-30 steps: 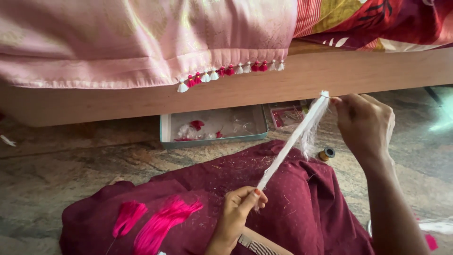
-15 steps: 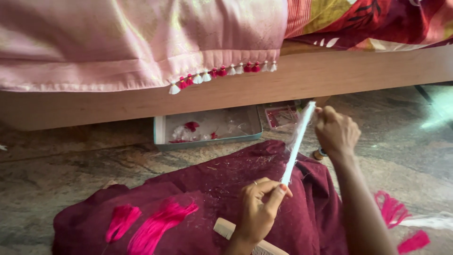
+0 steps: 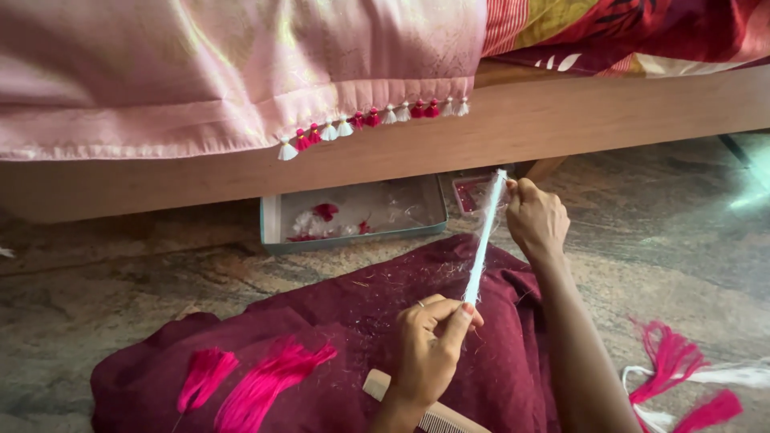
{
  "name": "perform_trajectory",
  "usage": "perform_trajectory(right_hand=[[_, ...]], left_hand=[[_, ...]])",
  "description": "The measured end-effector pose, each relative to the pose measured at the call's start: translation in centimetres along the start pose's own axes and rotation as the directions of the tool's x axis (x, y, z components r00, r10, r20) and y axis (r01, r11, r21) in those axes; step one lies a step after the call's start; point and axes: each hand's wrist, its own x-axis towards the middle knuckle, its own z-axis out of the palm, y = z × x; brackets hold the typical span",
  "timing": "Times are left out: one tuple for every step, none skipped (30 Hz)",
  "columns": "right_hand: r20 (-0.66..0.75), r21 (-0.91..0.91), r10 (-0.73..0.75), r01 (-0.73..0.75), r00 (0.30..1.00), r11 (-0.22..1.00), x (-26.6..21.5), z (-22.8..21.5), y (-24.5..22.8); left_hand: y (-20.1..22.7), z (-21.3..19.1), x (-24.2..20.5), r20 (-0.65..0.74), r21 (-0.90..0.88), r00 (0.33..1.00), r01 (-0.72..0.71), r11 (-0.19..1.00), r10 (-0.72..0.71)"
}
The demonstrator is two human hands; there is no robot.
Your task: The person is creating decorative tassels on the edge of a saree using white and pink thread, scissors, and a comb.
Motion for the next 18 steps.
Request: perform_trajectory(right_hand=[[0.015,0.024,0.004,-0.004,1.0,1.0,0.1,0.0,0.0],[0.03,0.047,0.007,-0.008,1.0,0.999,0.2,0.0,0.0],[0.029,0.049,0.009,-0.01,1.0,0.999,0.5,-0.2,0.2],[0.111,0.051,0.105,-0.111,0.988,0.992,0.8,-0.4,0.3],[0.193,0.043,0.193,-0.205,0.962,0.978,1.2,-0.7,0.3],[0.193,0.045,0.189,-0.201,0.963,0.979,1.3,-1.0,0.4],[0.114,0.048,0.106,-0.112,0.988,0.993,1.2,-1.5,0.9],[0.036,0.044,0.02,-0.022,0.999,0.999,1.1,-2.0,1.3],[0.038,0.044,0.018,-0.02,0.999,0.999,1.4,-2.6,1.2],[0.085,0.017,0.032,-0.034,0.996,0.999,1.6,-3.3,1.1],[0.129,-0.008,0.049,-0.048,0.99,0.999,1.8,-4.0,1.0],[0.13,-0.006,0.049,-0.049,0.99,0.999,1.8,-4.5,0.9],[0.127,-0.043,-0.021,0.027,0.992,0.999,1.8,-5.1,0.8],[0.126,-0.079,-0.091,0.102,0.988,0.992,1.7,-5.7,0.8],[0.127,-0.079,-0.089,0.1,0.988,0.992,1.3,-6.7,-0.1],[0.2,-0.072,-0.151,0.168,0.968,0.983,0.9,-7.7,-1.0],[0.274,-0.061,-0.214,0.239,0.938,0.969,0.5,-8.7,-1.9],[0.276,-0.062,-0.216,0.241,0.937,0.969,0.1,-9.9,-2.8]], left_hand=[[0.0,0.1,-0.2,-0.011,0.029,0.999,-0.049,0.998,0.049],[0.0,0.2,-0.4,-0.02,0.059,0.995,-0.097,0.994,0.098],[-0.4,0.3,-0.6,-0.018,0.061,0.995,-0.098,0.993,0.099],[-0.9,0.2,-0.9,0.019,0.038,0.998,-0.053,0.998,0.052],[-1.3,0.3,-1.1,0.05,0.015,0.999,-0.007,1.0,0.006],[-1.8,-0.5,-0.9,0.046,0.015,0.999,-0.008,1.0,0.008],[-2.3,-1.1,-0.8,-0.013,-0.028,1.0,0.017,0.999,-0.017],[-2.7,-1.7,-0.8,-0.07,-0.072,0.997,0.04,0.997,-0.045],[-3.4,-2.4,-0.7,-0.073,-0.072,0.996,0.042,0.997,-0.047],[-4.0,-3.1,-0.6,-0.066,-0.024,0.998,0.015,1.0,-0.017],[-4.6,-3.8,-0.5,-0.055,0.026,0.998,-0.013,1.0,0.014],[-5.4,-4.2,-0.3,-0.055,0.028,0.998,-0.012,1.0,0.014],[-6.3,-4.5,-0.2,-0.011,0.137,0.997,0.077,0.988,-0.076],[-7.2,-4.8,-0.1,0.023,0.247,0.985,0.159,0.956,-0.17],[-5.5,-4.8,0.8,0.025,0.248,0.985,0.16,0.956,-0.171],[-3.8,-4.9,1.6,0.071,0.482,0.982,0.122,0.868,-0.177],[-2.1,-4.9,2.4,0.111,0.683,0.974,0.068,0.728,-0.195],[-0.5,-4.7,3.8,0.109,0.681,0.974,0.071,0.729,-0.197]])
